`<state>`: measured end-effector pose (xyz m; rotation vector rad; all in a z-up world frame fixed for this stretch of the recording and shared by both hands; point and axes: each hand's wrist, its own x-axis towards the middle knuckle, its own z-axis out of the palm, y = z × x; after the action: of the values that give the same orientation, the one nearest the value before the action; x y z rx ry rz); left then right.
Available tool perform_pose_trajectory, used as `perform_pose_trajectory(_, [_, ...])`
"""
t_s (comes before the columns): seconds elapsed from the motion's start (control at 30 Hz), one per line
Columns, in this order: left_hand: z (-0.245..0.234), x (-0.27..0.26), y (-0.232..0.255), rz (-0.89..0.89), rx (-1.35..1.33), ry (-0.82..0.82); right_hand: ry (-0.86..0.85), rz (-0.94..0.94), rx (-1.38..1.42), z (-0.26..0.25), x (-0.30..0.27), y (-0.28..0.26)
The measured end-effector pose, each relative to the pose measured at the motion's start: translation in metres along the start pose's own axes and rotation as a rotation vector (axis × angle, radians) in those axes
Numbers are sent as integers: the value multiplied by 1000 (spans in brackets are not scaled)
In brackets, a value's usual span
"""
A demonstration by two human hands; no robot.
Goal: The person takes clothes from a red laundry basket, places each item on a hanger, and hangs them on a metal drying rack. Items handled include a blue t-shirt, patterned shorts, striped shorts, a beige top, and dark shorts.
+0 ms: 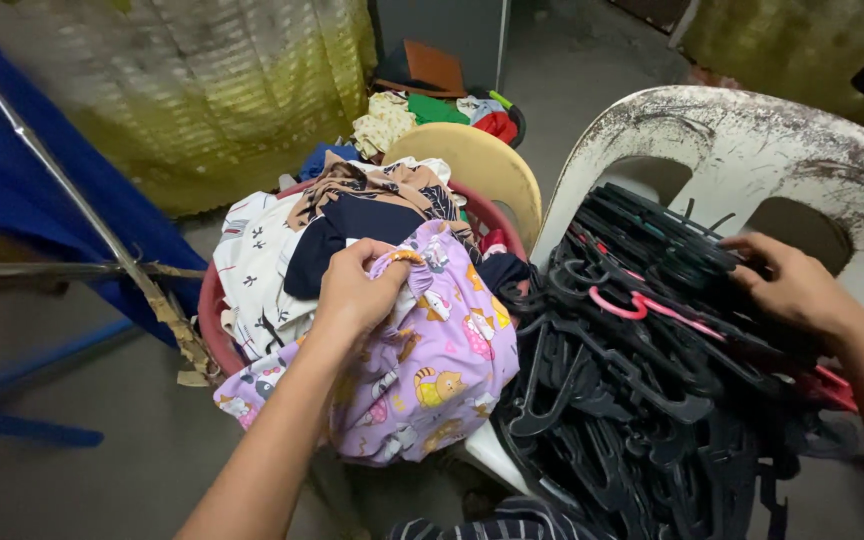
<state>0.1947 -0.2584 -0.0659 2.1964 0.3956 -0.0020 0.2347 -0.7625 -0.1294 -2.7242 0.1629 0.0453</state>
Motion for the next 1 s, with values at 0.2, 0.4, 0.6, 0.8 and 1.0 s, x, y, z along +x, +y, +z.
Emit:
perform_pose_trajectory(0.2, [-9,-3,0,31,6,15,61,-14,146,-10,-10,-18])
perform_pose_trajectory(0.4, [-26,-10,2,28,22,77,363,-200,-5,-8,-9,-13])
perform_pose_trajectory(0.6, [-58,-7,-14,93,26,210,524,-511,491,-22,-9,-88])
perform_pose_trajectory(0.8, [-102,-9,-34,89,52,424,224,-555,597,-32,-31,-229])
perform_pose_trajectory(1.0, [-117,-4,-53,100,91,487,11,-528,877,-6,-40,-336])
